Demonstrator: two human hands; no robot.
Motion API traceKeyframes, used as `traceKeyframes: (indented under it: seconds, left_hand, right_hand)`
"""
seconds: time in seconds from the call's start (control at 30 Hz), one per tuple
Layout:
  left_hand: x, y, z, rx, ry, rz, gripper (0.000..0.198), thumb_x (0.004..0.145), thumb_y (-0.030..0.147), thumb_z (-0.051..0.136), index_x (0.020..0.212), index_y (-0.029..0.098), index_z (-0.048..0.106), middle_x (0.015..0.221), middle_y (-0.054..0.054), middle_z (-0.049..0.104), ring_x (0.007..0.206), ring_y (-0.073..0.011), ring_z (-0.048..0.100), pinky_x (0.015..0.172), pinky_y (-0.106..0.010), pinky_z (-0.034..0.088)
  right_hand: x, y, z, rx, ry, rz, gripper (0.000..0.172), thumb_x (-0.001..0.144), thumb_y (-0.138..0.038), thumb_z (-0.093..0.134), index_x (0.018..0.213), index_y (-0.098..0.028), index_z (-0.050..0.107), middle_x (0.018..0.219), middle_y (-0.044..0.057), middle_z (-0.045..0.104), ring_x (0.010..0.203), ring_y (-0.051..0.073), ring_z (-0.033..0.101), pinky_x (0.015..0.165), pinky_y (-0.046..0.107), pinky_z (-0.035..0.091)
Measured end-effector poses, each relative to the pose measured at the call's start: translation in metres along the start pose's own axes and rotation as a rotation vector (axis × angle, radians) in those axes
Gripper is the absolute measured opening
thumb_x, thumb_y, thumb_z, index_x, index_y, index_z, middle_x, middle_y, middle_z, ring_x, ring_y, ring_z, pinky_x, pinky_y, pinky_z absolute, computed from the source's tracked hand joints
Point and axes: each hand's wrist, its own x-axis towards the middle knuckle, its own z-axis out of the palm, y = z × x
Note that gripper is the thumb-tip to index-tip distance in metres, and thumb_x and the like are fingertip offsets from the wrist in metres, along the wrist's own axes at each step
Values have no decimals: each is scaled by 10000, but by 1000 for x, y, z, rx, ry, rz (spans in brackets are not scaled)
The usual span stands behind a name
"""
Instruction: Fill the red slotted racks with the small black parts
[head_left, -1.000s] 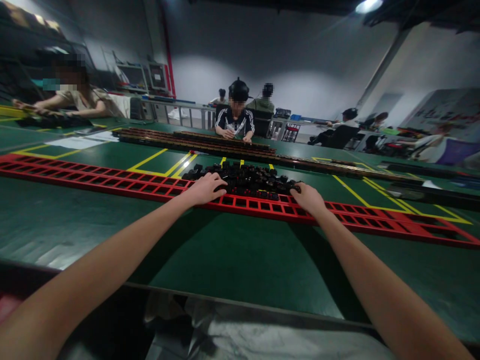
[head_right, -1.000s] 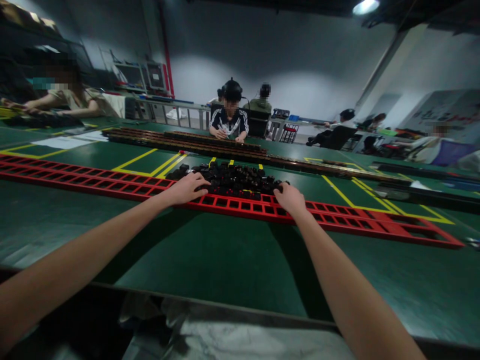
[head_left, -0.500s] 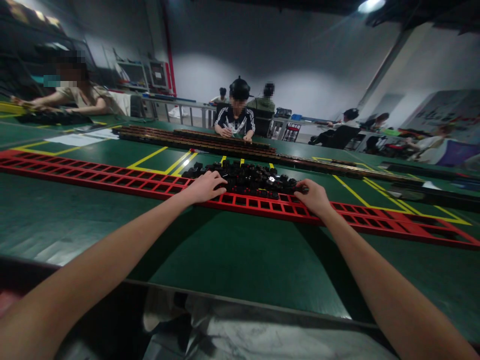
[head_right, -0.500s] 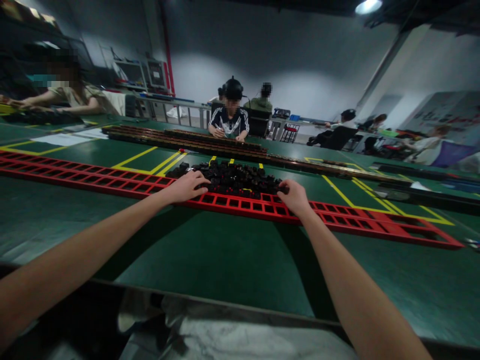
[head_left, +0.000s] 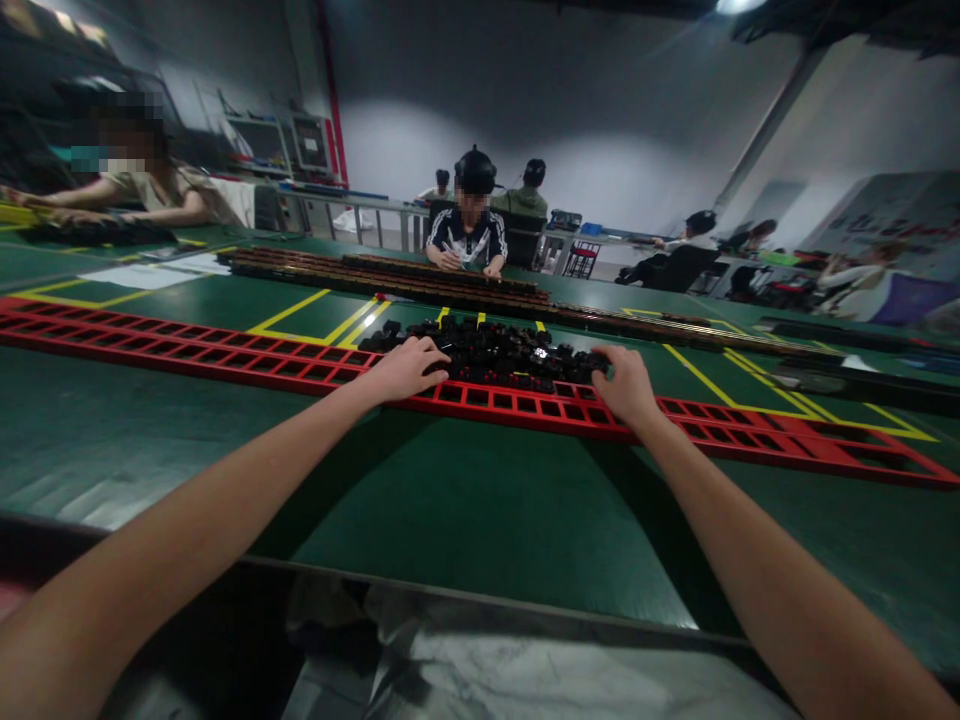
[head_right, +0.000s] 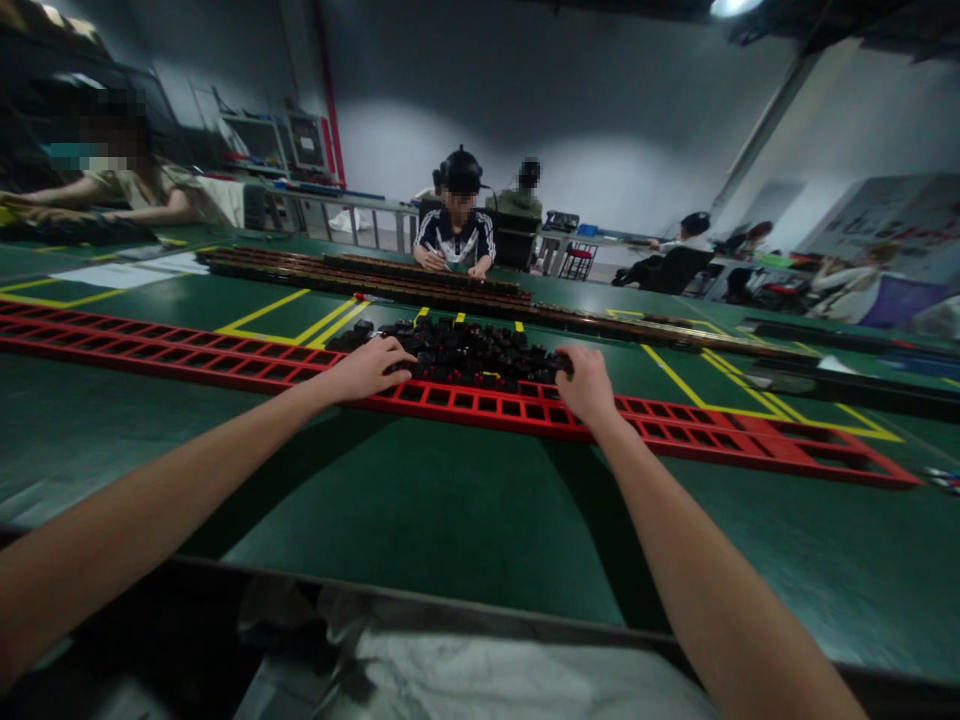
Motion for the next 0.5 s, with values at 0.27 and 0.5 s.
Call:
traceKeyframes:
  seconds: [0.27,0.5]
  left_hand:
    - [-1,0,0,-20,-9,-9,443,979,479,463,1279,212,650,1199,-115,582,1100,-278,534,993,-434,415]
    - [0,2,-1,-18,-7,-11,443,983,483,460,1282,215,646,1198,-111,578,1100,-272,537,998,-422,411]
  right_hand:
    - [-2,-19,-4,151,-91,-79,434,818,-172,504,1226,-179,652,1126,123,607,1023,268,596,967,417,477]
    - [-3,-25,-6,185,-221,-188,375,863,-354,570,1154,-149,689,1047,120,643,929,250,618,870,392,499]
